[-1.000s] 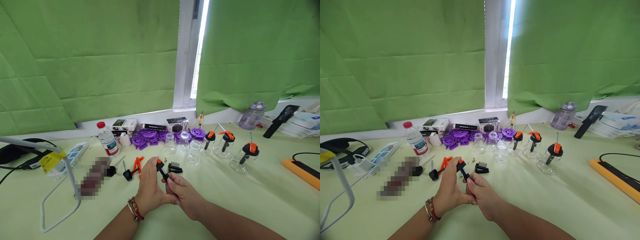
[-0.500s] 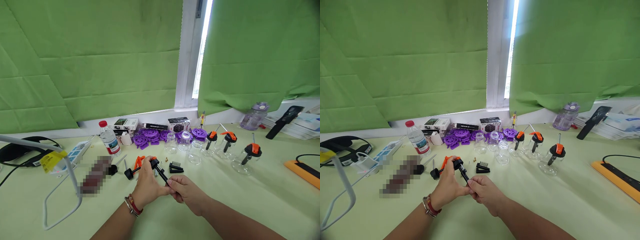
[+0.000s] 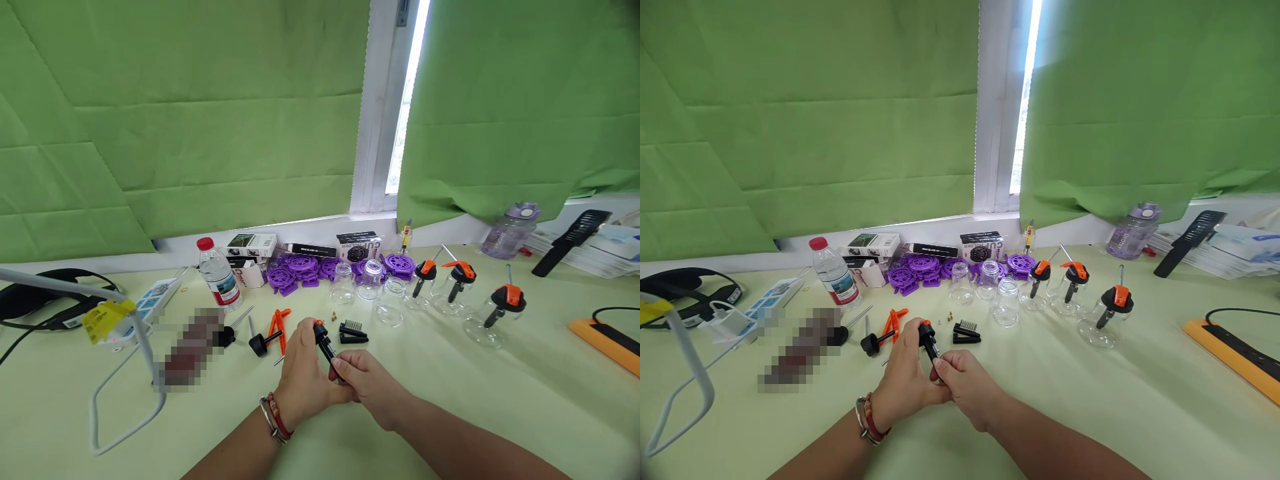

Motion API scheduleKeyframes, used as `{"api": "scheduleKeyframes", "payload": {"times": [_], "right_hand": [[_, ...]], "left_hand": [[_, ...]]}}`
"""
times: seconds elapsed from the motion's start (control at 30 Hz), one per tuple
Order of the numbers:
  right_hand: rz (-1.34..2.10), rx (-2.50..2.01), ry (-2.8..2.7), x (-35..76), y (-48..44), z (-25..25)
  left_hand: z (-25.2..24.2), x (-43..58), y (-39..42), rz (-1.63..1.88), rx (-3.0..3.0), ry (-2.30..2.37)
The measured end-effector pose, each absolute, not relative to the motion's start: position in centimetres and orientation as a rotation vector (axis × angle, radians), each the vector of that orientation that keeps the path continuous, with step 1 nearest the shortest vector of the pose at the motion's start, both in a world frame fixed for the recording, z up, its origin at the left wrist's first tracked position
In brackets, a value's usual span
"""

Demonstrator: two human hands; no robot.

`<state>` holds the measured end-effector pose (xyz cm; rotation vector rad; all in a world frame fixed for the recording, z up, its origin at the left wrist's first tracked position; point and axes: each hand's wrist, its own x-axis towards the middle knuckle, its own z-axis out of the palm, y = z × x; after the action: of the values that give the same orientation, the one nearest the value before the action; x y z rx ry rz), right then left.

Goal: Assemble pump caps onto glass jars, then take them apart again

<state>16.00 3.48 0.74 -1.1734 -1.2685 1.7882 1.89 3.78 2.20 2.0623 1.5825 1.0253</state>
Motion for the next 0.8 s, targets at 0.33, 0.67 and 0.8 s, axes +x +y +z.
{"api": "scheduleKeyframes", "payload": {"times": [0.33, 0.67, 0.8], "right_hand": [[1.814, -1.064, -1.43, 16.4, 3.8, 0.9], [1.878, -0.993, -1.392, 17.0, 4.4, 0.8], [1.852, -1.029, -1.408, 16.9, 4.4, 0.9]], "left_hand": [[2.5, 1.5, 3.6, 0.903, 2.169, 1.459], [2.3, 1.0, 4.3, 0.826, 2.077, 1.511], [2.4, 1.5, 4.0, 0.892, 2.065, 1.64]]}}
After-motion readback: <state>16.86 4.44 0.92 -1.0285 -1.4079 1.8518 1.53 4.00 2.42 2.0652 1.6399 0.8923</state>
